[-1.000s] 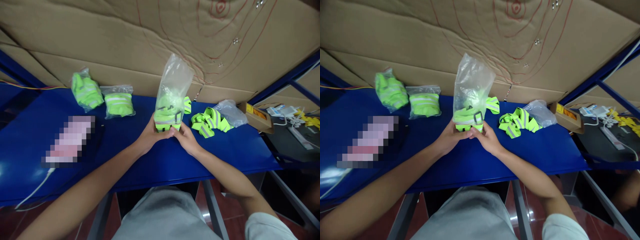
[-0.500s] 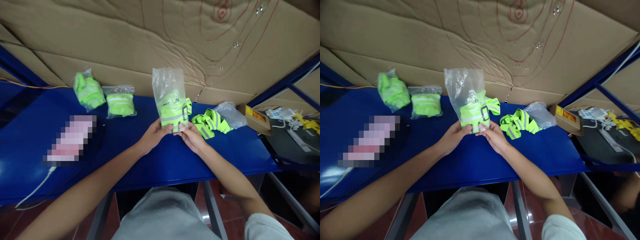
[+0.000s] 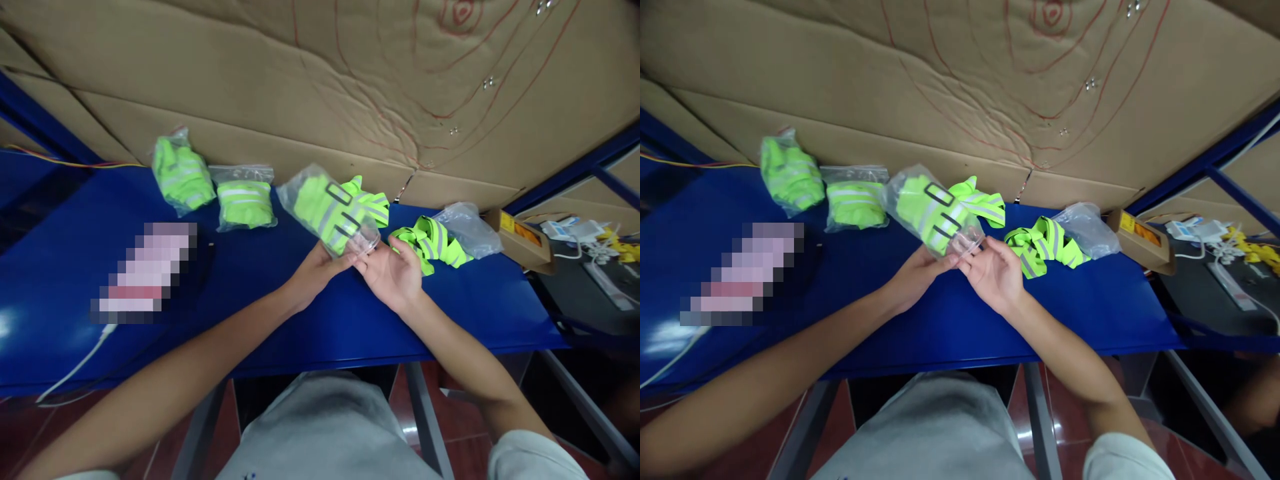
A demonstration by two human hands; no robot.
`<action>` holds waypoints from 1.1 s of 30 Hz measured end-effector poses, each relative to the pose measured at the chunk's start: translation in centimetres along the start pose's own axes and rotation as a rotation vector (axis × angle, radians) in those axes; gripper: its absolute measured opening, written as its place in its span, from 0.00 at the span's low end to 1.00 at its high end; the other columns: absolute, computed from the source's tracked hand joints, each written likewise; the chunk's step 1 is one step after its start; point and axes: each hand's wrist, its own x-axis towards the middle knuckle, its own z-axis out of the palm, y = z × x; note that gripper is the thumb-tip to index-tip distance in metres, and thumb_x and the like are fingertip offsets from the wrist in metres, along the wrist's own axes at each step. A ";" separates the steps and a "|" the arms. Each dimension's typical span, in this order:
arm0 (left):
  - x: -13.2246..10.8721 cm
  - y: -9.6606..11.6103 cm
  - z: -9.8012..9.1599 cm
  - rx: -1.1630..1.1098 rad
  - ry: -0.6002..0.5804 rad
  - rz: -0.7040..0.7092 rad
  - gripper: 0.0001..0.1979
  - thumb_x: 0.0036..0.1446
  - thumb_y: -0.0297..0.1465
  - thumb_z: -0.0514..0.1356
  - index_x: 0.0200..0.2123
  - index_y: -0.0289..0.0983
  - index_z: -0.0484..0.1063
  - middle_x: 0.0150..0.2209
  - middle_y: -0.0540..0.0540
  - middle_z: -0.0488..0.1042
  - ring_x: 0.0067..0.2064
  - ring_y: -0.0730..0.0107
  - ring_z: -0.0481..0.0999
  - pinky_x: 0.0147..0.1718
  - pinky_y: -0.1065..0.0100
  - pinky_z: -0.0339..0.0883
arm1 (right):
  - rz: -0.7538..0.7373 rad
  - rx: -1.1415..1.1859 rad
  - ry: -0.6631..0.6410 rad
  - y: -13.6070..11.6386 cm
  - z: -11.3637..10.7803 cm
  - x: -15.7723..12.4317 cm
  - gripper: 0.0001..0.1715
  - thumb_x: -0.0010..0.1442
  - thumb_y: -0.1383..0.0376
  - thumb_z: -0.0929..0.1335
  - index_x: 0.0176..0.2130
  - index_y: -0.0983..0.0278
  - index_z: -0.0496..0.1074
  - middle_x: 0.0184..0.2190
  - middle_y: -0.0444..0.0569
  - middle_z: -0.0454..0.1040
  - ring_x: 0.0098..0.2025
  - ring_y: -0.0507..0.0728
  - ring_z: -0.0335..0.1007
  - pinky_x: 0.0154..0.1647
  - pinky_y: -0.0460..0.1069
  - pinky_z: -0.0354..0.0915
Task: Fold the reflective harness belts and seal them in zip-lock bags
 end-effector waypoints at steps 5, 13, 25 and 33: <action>-0.4 -1.2 0.6 0.080 -0.120 -0.179 0.29 0.62 0.53 0.63 0.57 0.38 0.75 0.56 0.38 0.80 0.57 0.52 0.79 0.55 0.54 0.73 | -0.128 -0.314 -0.059 1.2 -0.2 0.2 0.48 0.53 0.59 0.79 0.65 0.50 0.58 0.62 0.47 0.74 0.63 0.59 0.73 0.70 0.60 0.66; -1.8 6.0 -0.9 0.216 -0.974 -0.423 0.31 0.56 0.51 0.69 0.59 0.42 0.77 0.57 0.37 0.79 0.56 0.49 0.81 0.54 0.55 0.75 | -0.396 -0.744 -0.113 -2.5 -0.6 -1.6 0.33 0.68 0.61 0.72 0.66 0.50 0.59 0.47 0.46 0.82 0.39 0.56 0.80 0.49 0.57 0.76; 0.1 2.9 -1.0 0.387 -0.375 -0.041 0.36 0.52 0.40 0.74 0.61 0.38 0.68 0.59 0.40 0.75 0.60 0.51 0.74 0.60 0.54 0.67 | -0.507 -1.059 -0.116 -2.5 -2.0 -1.1 0.26 0.69 0.56 0.70 0.63 0.56 0.64 0.40 0.47 0.81 0.40 0.57 0.79 0.46 0.54 0.74; 0.0 2.6 -1.5 0.420 -0.108 -0.038 0.34 0.49 0.41 0.75 0.57 0.39 0.72 0.57 0.41 0.78 0.59 0.51 0.75 0.60 0.56 0.65 | -0.285 -1.348 -0.264 -3.4 -2.8 -0.6 0.23 0.69 0.54 0.69 0.60 0.58 0.72 0.49 0.47 0.81 0.44 0.57 0.77 0.46 0.51 0.71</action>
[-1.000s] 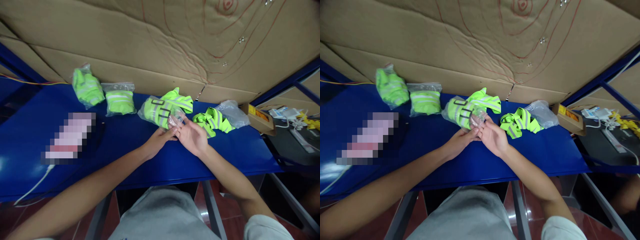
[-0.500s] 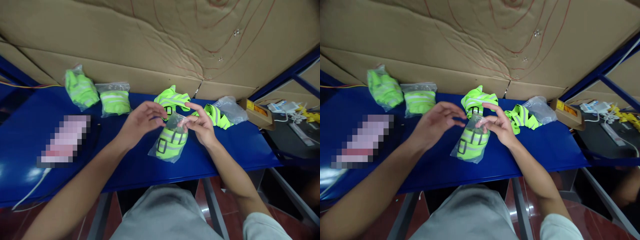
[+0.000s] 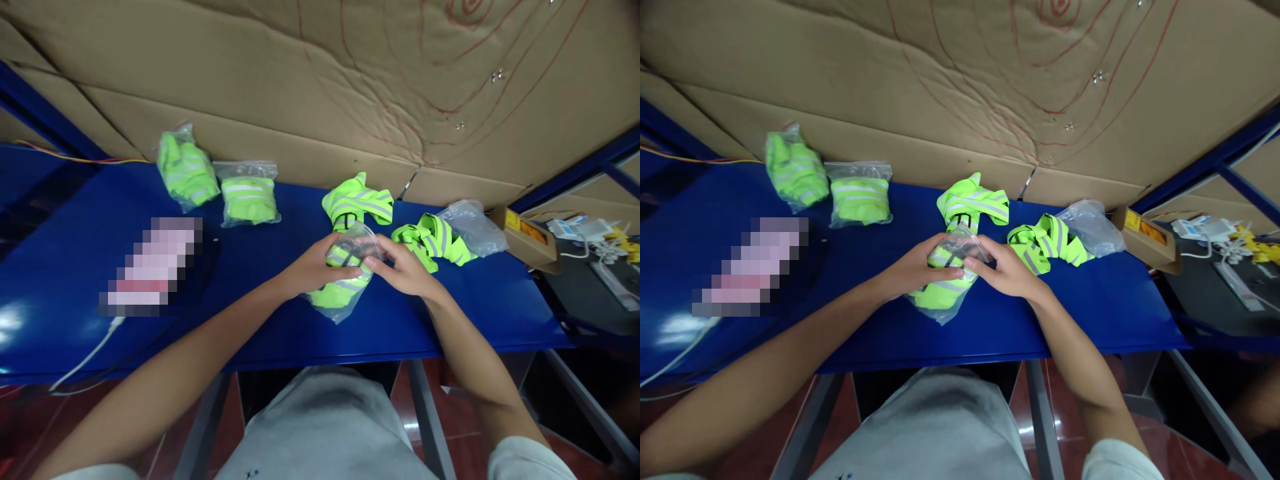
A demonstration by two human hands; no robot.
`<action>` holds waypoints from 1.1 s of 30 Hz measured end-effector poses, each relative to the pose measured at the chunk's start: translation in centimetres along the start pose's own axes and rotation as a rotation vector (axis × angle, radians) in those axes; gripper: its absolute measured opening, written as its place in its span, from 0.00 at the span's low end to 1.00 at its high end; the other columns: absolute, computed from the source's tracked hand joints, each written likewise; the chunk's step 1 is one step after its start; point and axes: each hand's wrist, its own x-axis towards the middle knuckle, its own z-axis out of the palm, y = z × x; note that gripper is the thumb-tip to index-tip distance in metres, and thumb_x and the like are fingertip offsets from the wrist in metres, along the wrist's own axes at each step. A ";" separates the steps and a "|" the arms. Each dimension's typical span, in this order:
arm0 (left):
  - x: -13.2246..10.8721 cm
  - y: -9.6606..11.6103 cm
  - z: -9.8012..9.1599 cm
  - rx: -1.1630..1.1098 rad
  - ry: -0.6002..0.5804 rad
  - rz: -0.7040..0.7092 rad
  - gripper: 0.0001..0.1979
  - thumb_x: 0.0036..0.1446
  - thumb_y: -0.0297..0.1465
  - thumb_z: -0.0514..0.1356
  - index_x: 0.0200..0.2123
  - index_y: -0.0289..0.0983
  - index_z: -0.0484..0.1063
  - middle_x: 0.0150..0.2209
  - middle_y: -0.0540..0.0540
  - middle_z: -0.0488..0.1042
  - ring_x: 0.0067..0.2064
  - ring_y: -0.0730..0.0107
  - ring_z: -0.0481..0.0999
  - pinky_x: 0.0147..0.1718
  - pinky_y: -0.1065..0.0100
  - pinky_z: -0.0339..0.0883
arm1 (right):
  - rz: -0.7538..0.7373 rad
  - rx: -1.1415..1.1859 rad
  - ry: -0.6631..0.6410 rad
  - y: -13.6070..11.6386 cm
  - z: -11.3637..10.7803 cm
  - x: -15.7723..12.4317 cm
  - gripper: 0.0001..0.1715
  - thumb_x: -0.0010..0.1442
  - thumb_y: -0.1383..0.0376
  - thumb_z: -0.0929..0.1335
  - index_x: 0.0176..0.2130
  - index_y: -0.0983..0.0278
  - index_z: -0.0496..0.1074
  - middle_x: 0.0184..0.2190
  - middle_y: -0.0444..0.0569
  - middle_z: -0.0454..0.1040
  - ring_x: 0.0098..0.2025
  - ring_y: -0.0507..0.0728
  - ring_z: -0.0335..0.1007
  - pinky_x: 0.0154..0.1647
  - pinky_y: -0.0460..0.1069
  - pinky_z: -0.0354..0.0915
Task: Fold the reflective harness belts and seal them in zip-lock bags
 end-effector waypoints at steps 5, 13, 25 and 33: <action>-0.1 0.3 0.1 -0.053 -0.046 -0.109 0.36 0.46 0.43 0.76 0.57 0.39 0.73 0.55 0.41 0.78 0.57 0.51 0.76 0.55 0.57 0.67 | 0.009 0.226 0.020 0.2 0.0 0.3 0.17 0.70 0.53 0.68 0.52 0.59 0.77 0.46 0.48 0.82 0.46 0.57 0.79 0.45 0.51 0.74; 0.0 0.9 0.1 -0.173 0.072 -0.086 0.32 0.45 0.43 0.77 0.51 0.39 0.72 0.44 0.48 0.78 0.44 0.63 0.76 0.44 0.66 0.68 | -0.082 -0.131 0.190 -0.5 0.6 0.1 0.14 0.70 0.55 0.68 0.49 0.60 0.77 0.36 0.45 0.80 0.35 0.54 0.75 0.39 0.48 0.70; 0.0 1.4 -1.0 -0.246 0.037 -0.053 0.33 0.53 0.55 0.69 0.53 0.39 0.77 0.49 0.41 0.82 0.52 0.53 0.79 0.52 0.60 0.70 | -0.185 -0.175 0.330 -0.3 -0.7 0.4 0.09 0.67 0.55 0.72 0.42 0.55 0.79 0.38 0.46 0.82 0.42 0.59 0.76 0.51 0.57 0.65; 0.0 1.2 -0.4 -0.331 0.062 -0.124 0.28 0.57 0.52 0.68 0.50 0.36 0.82 0.46 0.39 0.84 0.49 0.52 0.83 0.52 0.57 0.73 | -0.133 -0.065 0.223 -0.1 -2.4 0.0 0.10 0.64 0.54 0.74 0.35 0.56 0.78 0.32 0.44 0.81 0.36 0.57 0.72 0.46 0.55 0.64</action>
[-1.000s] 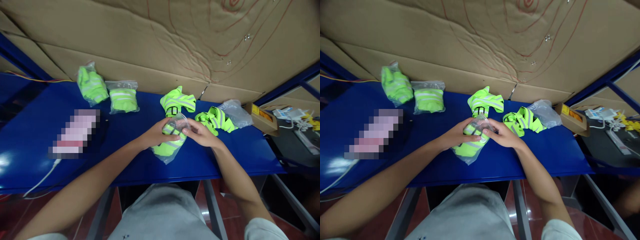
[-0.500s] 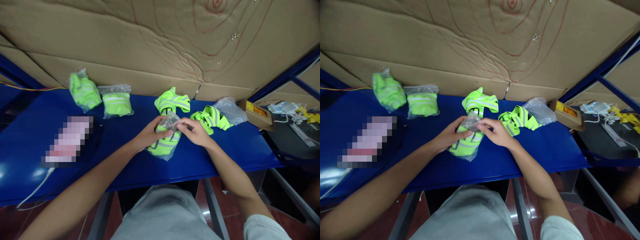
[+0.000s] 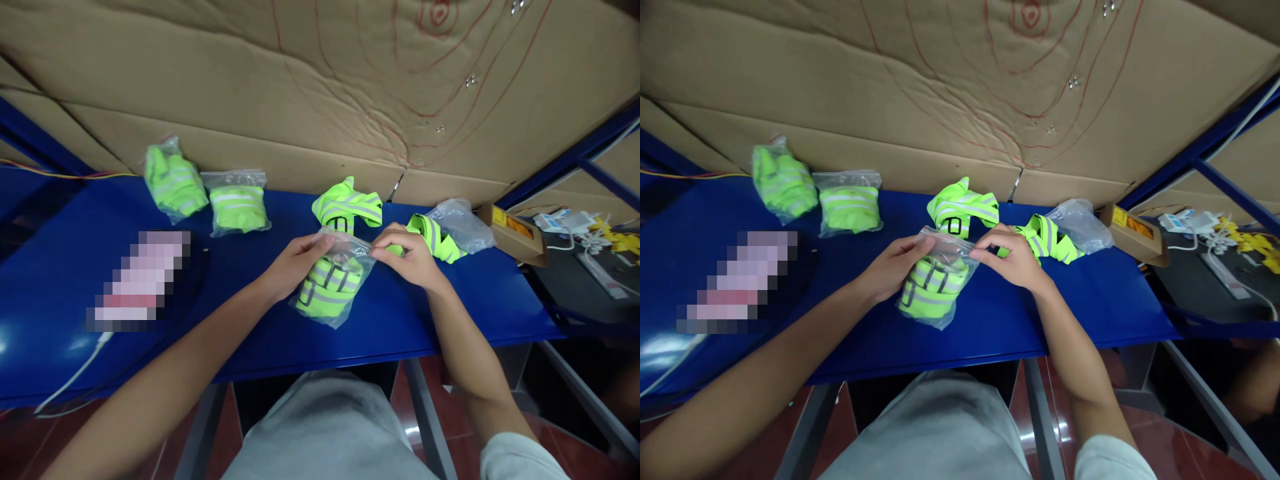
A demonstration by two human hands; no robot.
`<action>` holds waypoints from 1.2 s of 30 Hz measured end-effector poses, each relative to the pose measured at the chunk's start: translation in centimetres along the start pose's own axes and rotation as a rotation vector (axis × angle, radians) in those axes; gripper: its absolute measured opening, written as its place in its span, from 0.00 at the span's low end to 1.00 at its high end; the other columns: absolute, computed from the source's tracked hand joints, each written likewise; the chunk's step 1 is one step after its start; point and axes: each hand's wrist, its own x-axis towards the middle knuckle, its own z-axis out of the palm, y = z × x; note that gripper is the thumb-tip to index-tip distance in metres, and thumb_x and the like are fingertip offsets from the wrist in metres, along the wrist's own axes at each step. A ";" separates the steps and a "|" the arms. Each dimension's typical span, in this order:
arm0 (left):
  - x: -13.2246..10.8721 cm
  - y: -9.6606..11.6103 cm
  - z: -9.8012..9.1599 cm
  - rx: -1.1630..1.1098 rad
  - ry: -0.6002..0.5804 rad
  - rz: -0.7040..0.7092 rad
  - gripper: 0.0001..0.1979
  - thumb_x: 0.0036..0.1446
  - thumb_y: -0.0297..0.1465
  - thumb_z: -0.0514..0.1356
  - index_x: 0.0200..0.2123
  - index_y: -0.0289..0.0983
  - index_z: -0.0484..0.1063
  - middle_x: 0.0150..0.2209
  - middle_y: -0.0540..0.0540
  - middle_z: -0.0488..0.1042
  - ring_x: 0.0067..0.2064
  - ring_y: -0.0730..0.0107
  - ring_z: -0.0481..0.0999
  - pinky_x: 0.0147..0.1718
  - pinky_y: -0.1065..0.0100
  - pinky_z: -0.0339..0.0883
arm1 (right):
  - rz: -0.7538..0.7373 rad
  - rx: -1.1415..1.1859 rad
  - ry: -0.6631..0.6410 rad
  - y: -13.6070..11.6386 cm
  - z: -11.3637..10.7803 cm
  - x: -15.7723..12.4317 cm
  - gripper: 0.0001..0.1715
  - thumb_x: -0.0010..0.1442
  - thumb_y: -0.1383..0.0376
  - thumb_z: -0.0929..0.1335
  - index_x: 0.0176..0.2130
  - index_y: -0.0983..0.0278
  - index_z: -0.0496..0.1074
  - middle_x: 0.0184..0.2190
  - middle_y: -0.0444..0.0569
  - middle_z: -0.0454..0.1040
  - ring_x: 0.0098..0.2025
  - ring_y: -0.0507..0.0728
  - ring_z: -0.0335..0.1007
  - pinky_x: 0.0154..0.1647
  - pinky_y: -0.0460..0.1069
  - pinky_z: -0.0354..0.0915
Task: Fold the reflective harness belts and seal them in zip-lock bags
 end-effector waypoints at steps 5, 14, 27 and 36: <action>-0.6 0.1 1.0 -0.097 -0.050 0.051 0.23 0.55 0.46 0.72 0.48 0.38 0.82 0.45 0.41 0.85 0.49 0.52 0.84 0.55 0.55 0.73 | 0.144 0.515 0.182 0.3 -0.3 -0.2 0.16 0.64 0.48 0.73 0.42 0.55 0.72 0.24 0.39 0.70 0.26 0.53 0.66 0.32 0.49 0.64; 0.2 -1.2 0.5 -0.183 -0.003 0.057 0.25 0.58 0.51 0.68 0.48 0.37 0.83 0.45 0.41 0.84 0.47 0.54 0.83 0.51 0.57 0.73 | 0.112 0.203 -0.058 1.2 -0.7 0.5 0.12 0.57 0.54 0.78 0.34 0.58 0.79 0.44 0.49 0.72 0.48 0.58 0.70 0.52 0.54 0.69; 1.2 -2.4 0.6 -0.201 0.152 -0.055 0.22 0.54 0.46 0.72 0.45 0.36 0.81 0.44 0.41 0.84 0.45 0.59 0.83 0.46 0.62 0.75 | 0.579 0.876 0.166 4.2 2.5 -1.0 0.27 0.48 0.60 0.82 0.44 0.61 0.74 0.30 0.39 0.79 0.31 0.49 0.73 0.35 0.45 0.70; 1.2 -2.6 0.9 -0.225 0.195 -0.046 0.22 0.57 0.44 0.70 0.48 0.35 0.79 0.41 0.40 0.85 0.40 0.57 0.85 0.41 0.60 0.80 | 0.742 0.696 0.059 4.3 1.6 -1.3 0.24 0.50 0.49 0.81 0.27 0.65 0.75 0.23 0.44 0.76 0.25 0.48 0.69 0.25 0.43 0.64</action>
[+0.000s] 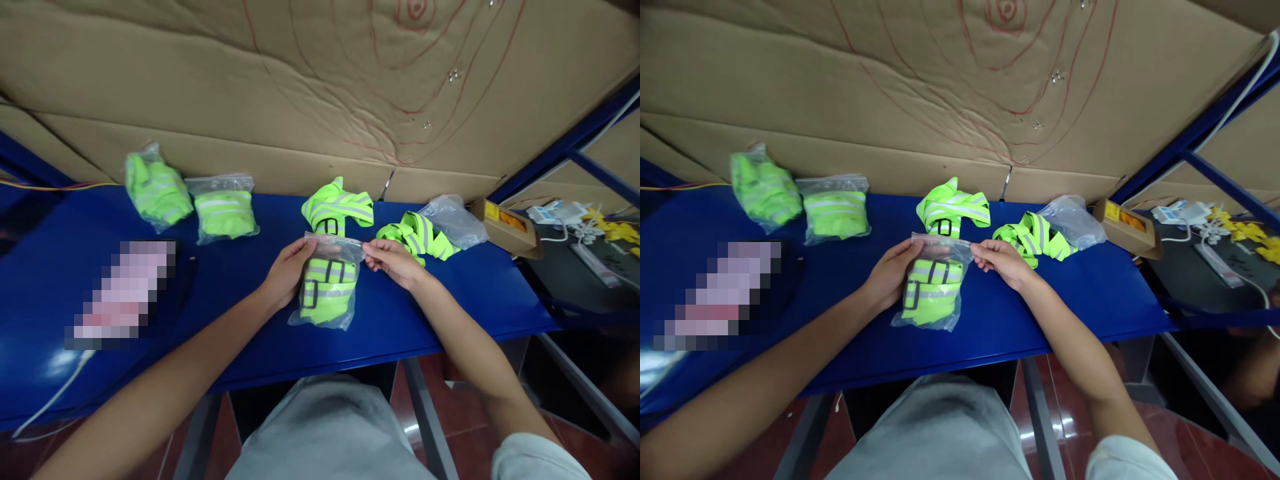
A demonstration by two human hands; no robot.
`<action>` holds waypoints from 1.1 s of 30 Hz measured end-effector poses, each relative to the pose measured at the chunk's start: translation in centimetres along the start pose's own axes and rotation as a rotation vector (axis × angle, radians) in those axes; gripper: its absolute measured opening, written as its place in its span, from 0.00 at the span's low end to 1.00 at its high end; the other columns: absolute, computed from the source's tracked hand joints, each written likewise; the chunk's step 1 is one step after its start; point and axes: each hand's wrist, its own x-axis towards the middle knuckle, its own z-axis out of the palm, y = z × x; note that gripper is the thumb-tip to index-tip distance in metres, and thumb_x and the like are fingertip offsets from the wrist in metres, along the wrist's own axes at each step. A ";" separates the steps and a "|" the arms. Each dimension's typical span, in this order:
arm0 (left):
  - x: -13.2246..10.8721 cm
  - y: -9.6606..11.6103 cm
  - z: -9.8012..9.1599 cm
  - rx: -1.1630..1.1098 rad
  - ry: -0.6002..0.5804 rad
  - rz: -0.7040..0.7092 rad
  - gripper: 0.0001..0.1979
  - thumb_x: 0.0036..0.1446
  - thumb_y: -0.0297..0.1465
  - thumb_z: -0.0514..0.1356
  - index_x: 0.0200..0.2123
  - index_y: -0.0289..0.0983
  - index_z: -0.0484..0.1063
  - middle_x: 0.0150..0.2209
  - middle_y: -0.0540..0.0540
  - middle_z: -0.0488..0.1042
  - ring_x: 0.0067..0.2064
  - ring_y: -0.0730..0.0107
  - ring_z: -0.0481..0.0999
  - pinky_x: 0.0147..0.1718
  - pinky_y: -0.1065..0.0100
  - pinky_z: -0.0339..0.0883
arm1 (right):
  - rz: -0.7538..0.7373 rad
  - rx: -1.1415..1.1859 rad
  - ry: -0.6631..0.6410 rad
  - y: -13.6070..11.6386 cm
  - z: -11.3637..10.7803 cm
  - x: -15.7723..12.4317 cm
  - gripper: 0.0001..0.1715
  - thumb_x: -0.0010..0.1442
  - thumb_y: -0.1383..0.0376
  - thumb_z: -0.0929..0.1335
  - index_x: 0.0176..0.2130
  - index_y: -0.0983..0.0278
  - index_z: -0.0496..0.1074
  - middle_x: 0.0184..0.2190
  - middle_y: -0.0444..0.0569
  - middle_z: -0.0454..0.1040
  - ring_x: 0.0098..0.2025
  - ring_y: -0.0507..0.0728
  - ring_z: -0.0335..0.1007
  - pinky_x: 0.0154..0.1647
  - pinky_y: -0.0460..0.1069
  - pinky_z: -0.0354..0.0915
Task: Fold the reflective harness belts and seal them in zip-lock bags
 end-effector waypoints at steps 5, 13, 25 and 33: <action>0.0 0.1 0.2 -0.018 0.066 0.033 0.18 0.62 0.44 0.66 0.47 0.37 0.78 0.37 0.42 0.85 0.38 0.57 0.85 0.37 0.60 0.81 | -0.172 -0.141 0.062 -0.5 0.1 -0.4 0.22 0.51 0.49 0.80 0.29 0.63 0.77 0.25 0.42 0.76 0.27 0.48 0.69 0.30 0.45 0.66; 0.0 0.2 0.0 0.007 0.067 0.091 0.21 0.62 0.47 0.65 0.49 0.38 0.76 0.36 0.43 0.85 0.37 0.58 0.85 0.36 0.61 0.80 | -0.197 -0.177 0.090 -1.0 0.4 -0.7 0.22 0.53 0.48 0.78 0.37 0.62 0.79 0.30 0.46 0.77 0.32 0.52 0.71 0.32 0.47 0.68; -0.3 -0.4 0.2 0.054 0.016 0.101 0.22 0.63 0.49 0.63 0.49 0.38 0.75 0.39 0.42 0.85 0.38 0.57 0.85 0.35 0.62 0.78 | -0.158 -0.188 0.108 0.1 1.4 -0.5 0.15 0.57 0.54 0.73 0.31 0.63 0.74 0.24 0.42 0.72 0.26 0.50 0.67 0.29 0.47 0.64; -0.1 -0.6 0.1 0.072 0.015 0.122 0.20 0.65 0.48 0.62 0.49 0.39 0.76 0.38 0.44 0.85 0.40 0.58 0.84 0.41 0.61 0.77 | -0.155 -0.200 0.129 0.2 1.2 -0.3 0.09 0.54 0.59 0.72 0.29 0.63 0.73 0.22 0.41 0.71 0.25 0.49 0.64 0.27 0.46 0.60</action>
